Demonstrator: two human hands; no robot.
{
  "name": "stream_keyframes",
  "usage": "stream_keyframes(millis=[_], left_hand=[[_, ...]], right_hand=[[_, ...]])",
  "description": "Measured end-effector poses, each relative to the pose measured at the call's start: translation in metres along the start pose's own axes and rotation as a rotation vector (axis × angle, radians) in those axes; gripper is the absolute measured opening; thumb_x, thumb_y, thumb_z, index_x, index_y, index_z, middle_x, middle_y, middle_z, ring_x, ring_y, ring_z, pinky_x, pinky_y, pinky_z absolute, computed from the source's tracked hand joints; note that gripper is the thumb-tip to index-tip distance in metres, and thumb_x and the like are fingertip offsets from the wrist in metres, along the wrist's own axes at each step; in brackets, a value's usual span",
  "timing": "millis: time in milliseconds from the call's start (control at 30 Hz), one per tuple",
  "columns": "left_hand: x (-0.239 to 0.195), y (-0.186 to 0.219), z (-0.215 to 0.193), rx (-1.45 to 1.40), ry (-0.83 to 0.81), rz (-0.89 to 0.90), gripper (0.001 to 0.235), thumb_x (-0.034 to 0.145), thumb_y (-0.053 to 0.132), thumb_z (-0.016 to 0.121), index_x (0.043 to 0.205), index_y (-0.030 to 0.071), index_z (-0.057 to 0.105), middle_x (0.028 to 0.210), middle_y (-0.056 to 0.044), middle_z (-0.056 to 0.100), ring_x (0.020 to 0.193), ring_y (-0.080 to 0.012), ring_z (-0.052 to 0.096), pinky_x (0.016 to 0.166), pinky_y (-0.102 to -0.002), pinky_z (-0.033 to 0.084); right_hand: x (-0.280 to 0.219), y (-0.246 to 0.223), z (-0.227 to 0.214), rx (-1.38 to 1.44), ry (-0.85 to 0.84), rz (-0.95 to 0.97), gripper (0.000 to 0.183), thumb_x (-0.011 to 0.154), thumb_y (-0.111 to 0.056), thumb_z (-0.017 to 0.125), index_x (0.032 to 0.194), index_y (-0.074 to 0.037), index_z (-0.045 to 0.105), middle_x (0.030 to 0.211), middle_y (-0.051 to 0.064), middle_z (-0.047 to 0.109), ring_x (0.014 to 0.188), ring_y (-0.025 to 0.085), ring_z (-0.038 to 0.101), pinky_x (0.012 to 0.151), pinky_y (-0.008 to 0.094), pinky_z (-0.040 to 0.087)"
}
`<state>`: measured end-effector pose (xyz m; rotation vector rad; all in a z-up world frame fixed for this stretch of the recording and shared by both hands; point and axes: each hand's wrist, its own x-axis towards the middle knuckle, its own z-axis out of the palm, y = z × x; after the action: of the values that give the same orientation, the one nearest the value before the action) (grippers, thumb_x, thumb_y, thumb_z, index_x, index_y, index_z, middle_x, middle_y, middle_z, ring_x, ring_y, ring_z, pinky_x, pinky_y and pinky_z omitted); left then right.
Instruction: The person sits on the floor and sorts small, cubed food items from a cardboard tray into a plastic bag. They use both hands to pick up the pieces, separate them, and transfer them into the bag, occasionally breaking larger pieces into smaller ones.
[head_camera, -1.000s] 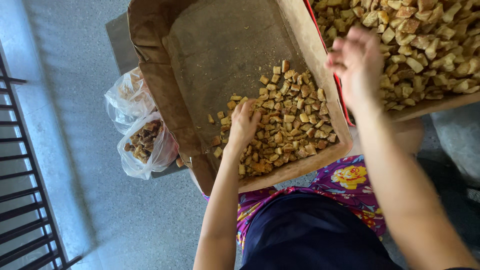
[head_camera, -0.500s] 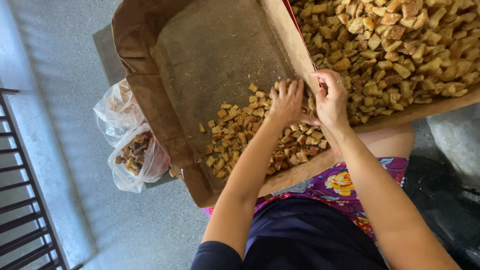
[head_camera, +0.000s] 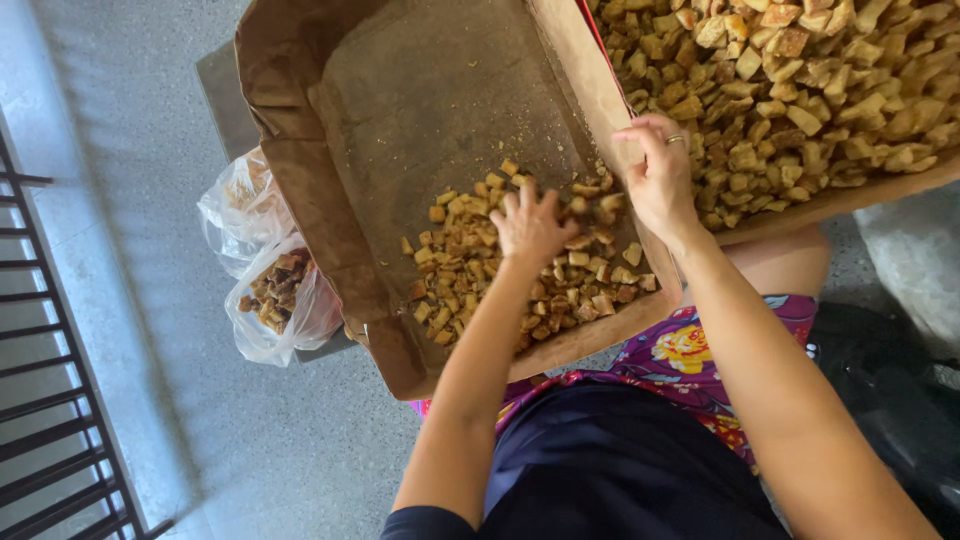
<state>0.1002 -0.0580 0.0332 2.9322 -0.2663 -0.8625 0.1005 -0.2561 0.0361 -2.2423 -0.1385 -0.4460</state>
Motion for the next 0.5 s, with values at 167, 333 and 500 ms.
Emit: stream_keyframes(millis=[167,333,500], left_hand=[[-0.020,0.009,-0.016,0.140,-0.080,0.039,0.117,0.072,0.086,0.060,0.159,0.021,0.020,0.165,-0.015,0.014,0.150,-0.0432,0.009,0.116,-0.072,0.009],[-0.041,0.098,0.053,0.275,0.097,0.201,0.128,0.068,0.087,0.065,0.161,0.009,0.024,0.167,-0.018,0.012,0.153,-0.0439,0.003,0.119,-0.068,0.004],[-0.035,0.086,0.087,-0.017,0.161,0.290,0.101,0.069,0.078,0.070,0.145,0.016,0.046,0.165,-0.017,0.020,0.154,-0.0460,0.007,0.121,-0.070,0.007]], right_hand=[[-0.002,0.012,0.003,0.178,0.039,-0.005,0.046,0.081,0.023,0.053,0.114,-0.005,0.067,0.128,0.013,0.065,0.125,0.029,0.062,0.109,0.040,0.051],[-0.002,0.016,0.006,0.238,0.038,0.001,0.041,0.085,0.022,0.053,0.112,-0.004,0.068,0.129,0.012,0.066,0.124,0.028,0.064,0.109,0.036,0.052],[-0.003,0.003,0.002,0.223,-0.006,0.200,0.040,0.083,0.020,0.052,0.110,-0.004,0.070,0.124,0.011,0.067,0.103,0.024,0.067,0.085,0.032,0.051]])
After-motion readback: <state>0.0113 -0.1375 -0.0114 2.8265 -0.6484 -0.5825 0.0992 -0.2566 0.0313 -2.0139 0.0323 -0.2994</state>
